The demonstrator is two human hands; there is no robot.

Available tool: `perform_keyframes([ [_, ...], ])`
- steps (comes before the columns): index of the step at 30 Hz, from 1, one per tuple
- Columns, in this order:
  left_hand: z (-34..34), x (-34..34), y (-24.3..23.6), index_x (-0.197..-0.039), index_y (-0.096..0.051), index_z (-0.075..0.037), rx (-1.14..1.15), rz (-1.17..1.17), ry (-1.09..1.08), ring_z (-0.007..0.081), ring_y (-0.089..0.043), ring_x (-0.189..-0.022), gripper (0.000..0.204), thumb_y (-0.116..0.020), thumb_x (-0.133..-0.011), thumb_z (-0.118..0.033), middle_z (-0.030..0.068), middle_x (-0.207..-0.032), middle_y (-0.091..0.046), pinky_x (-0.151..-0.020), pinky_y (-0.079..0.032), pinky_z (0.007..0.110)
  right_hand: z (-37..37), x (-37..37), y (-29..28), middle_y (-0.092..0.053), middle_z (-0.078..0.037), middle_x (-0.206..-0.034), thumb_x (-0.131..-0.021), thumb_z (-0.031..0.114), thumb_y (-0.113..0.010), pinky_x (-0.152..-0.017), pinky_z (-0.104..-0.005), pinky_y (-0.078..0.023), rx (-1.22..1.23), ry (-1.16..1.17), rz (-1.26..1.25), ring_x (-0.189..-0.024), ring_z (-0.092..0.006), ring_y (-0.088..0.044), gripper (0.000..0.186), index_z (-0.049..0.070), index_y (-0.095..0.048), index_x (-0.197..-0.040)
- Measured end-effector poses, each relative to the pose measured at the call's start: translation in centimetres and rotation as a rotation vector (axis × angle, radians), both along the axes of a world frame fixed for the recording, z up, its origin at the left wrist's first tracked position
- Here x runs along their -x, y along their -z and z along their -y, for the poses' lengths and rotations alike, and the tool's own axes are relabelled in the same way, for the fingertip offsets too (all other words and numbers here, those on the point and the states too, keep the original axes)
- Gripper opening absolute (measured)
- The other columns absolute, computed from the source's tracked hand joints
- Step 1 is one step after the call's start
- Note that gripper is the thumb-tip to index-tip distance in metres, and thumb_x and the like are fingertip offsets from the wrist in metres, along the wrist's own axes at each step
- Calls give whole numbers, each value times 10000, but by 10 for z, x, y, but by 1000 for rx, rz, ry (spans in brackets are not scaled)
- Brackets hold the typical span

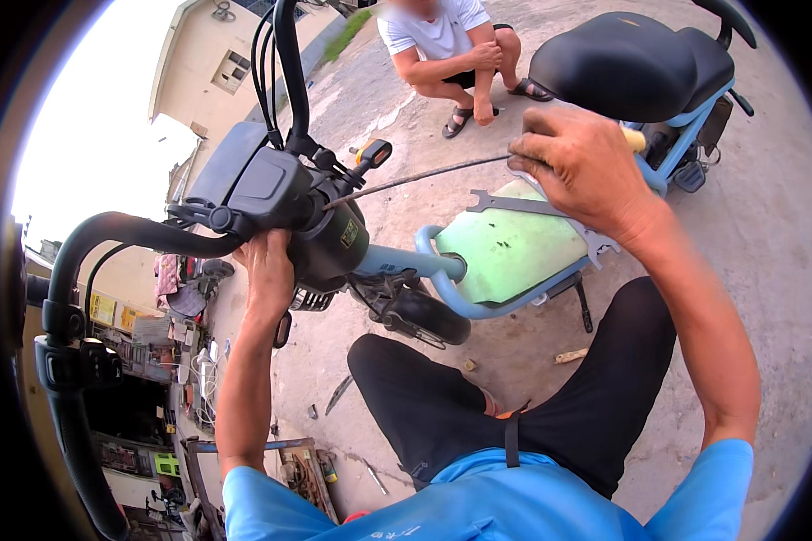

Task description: The person uses a screwdriver to work on the handlebar assembly of a light blue electric scooter. They repeatedly insert the tool into the central housing and turn it while holding the handlebars steady. Another person is visible in the background observing the repair.

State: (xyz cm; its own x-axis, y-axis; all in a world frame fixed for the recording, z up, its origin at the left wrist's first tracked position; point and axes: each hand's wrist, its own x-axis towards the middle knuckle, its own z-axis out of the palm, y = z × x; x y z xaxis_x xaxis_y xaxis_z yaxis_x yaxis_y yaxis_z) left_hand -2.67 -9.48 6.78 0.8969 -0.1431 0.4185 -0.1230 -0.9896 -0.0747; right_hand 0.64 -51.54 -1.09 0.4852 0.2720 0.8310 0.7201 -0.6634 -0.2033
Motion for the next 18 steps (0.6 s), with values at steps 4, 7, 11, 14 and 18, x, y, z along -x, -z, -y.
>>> perform_keyframes([
  [4, 5, 5, -4, -1352, -592, -4, 48, -22, 39, 398, -309, -1456, 489, -412, -1009, -301, 259, -1464, -503, -1211, -31, 530, 9, -2, -49, -634, -30, -886, -807, 189, -782, -701, -390, -489, 270, 71, 282, -843, -227, -649, 138, 81, -735, -878],
  [7, 10, 2, -7, -1341, -610, -5, 81, -29, 58, 394, -310, -1460, 465, -433, -1011, -281, 251, -1466, -510, -1208, -44, 525, 10, -11, -90, -637, -66, -909, -746, 147, -793, -700, -363, -465, 421, 87, 604, -805, -219, -616, 184, 53, -735, -894],
  [11, 34, -3, -13, -1325, -622, -4, 78, -10, 70, 394, -312, -1463, 445, -443, -1008, -261, 251, -1468, -513, -1204, -57, 523, 8, 21, -180, -642, -22, -734, -852, 111, -705, -660, -315, -567, 700, 79, 625, -751, -159, -669, 101, 40, -733, -787],
  [14, 17, 14, -9, -1335, -616, -5, 125, -10, -30, 395, -311, -1464, 442, -440, -1021, -263, 253, -1475, -509, -1202, -59, 526, -32, 28, -195, -617, -46, -696, -709, 107, -720, -623, -320, -582, 841, 162, 569, -734, -168, -670, 175, 14, -619, -601],
  [18, 21, 7, -6, -1351, -607, -11, 117, 1, -27, 406, -294, -1475, 441, -432, -1045, -276, 250, -1485, -501, -1199, -63, 535, -41, 49, -192, -604, -54, -680, -669, 114, -725, -599, -319, -576, 882, 336, 627, -721, -172, -663, 221, 7, -583, -537],
])
